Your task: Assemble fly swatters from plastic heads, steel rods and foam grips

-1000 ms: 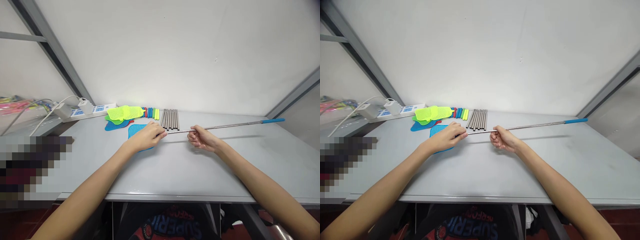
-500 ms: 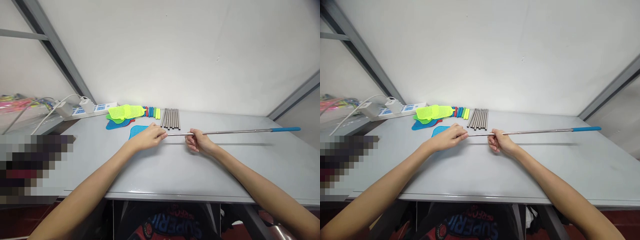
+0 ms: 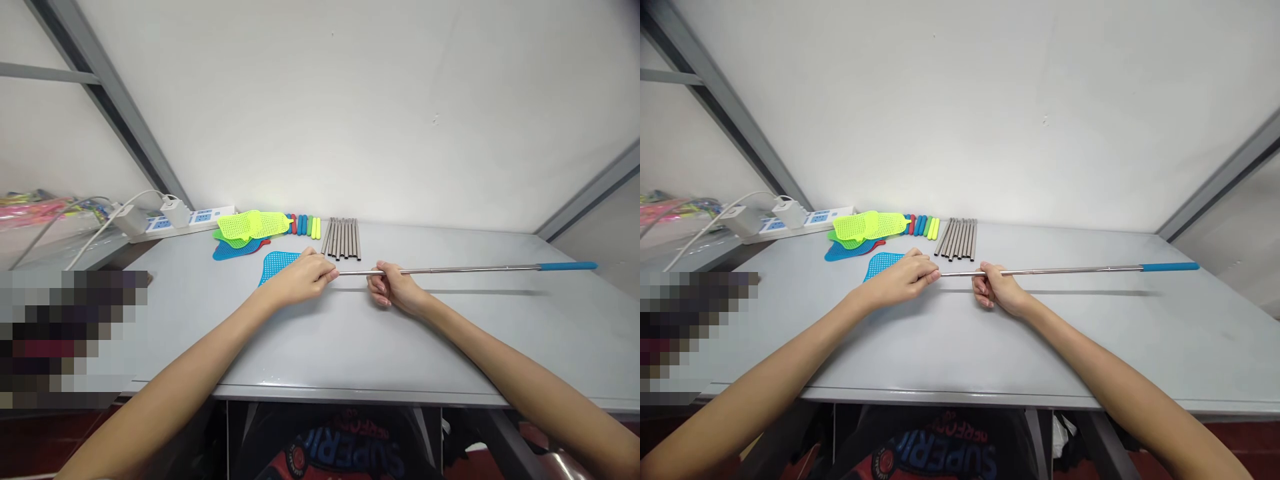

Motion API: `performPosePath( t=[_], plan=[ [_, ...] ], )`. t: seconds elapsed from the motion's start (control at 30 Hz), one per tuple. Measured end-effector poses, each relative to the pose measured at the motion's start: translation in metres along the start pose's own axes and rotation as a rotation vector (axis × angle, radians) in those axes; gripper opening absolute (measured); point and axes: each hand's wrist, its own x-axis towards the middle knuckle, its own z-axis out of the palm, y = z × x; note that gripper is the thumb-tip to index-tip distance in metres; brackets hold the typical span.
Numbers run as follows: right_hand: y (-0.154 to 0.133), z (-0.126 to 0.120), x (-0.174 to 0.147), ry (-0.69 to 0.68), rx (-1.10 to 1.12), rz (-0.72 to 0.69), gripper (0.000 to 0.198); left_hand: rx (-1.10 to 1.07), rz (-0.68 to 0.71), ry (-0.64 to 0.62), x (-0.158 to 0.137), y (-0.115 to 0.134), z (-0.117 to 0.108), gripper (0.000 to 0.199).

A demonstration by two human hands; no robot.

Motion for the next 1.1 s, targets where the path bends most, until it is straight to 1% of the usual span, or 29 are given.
performPosePath(
  t=[0.17, 0.37, 0.43, 0.5, 0.57, 0.63, 0.67, 0.73, 0.8, 0.83, 0.87, 0.93, 1.03, 1.1],
  plan=[
    [0.001, 0.000, 0.001, 0.013, 0.030, 0.014, 0.042, 0.103, 0.013, 0.033, 0.002, 0.000, 0.004, 0.029],
    [-0.002, -0.001, 0.005, 0.058, 0.173, 0.137, 0.039, 0.201, 0.003, 0.115, 0.008, -0.002, 0.010, 0.031],
    [-0.002, -0.002, 0.006, 0.026, 0.169, 0.155, 0.040, 0.209, 0.004, 0.133, 0.008, -0.002, 0.009, 0.033],
    [-0.003, -0.001, 0.005, -0.043, 0.085, 0.168, 0.041, 0.209, 0.011, 0.142, 0.008, -0.002, 0.008, 0.033],
    [-0.004, 0.001, 0.002, -0.149, -0.071, 0.184, 0.042, 0.203, 0.016, 0.147, 0.007, -0.003, 0.007, 0.033],
    [-0.008, 0.004, -0.002, -0.238, -0.223, 0.147, 0.040, 0.206, 0.016, 0.147, 0.007, -0.006, 0.006, 0.033],
    [-0.011, 0.005, -0.005, -0.253, -0.279, 0.089, 0.038, 0.212, 0.014, 0.144, 0.006, -0.007, 0.006, 0.033],
    [-0.020, 0.007, -0.009, -0.186, -0.342, -0.101, 0.036, 0.226, 0.013, 0.129, 0.006, -0.010, 0.007, 0.032],
    [-0.029, 0.006, -0.012, -0.054, -0.412, -0.288, 0.029, 0.227, 0.018, 0.112, 0.006, -0.012, 0.007, 0.032],
    [-0.033, 0.005, -0.013, 0.009, -0.460, -0.339, 0.025, 0.224, 0.022, 0.106, 0.006, -0.012, 0.007, 0.032],
    [-0.036, 0.004, -0.013, 0.055, -0.513, -0.350, 0.024, 0.222, 0.025, 0.104, 0.006, -0.012, 0.007, 0.032],
    [-0.038, 0.001, -0.012, 0.081, -0.642, -0.295, 0.028, 0.220, 0.032, 0.109, 0.006, -0.010, 0.007, 0.032],
    [-0.035, -0.003, -0.010, -0.001, -0.829, -0.174, 0.036, 0.221, 0.045, 0.112, 0.006, -0.005, 0.008, 0.032],
    [-0.033, -0.004, -0.008, -0.059, -0.913, -0.137, 0.036, 0.222, 0.055, 0.103, 0.006, -0.001, 0.010, 0.032]
  ],
)
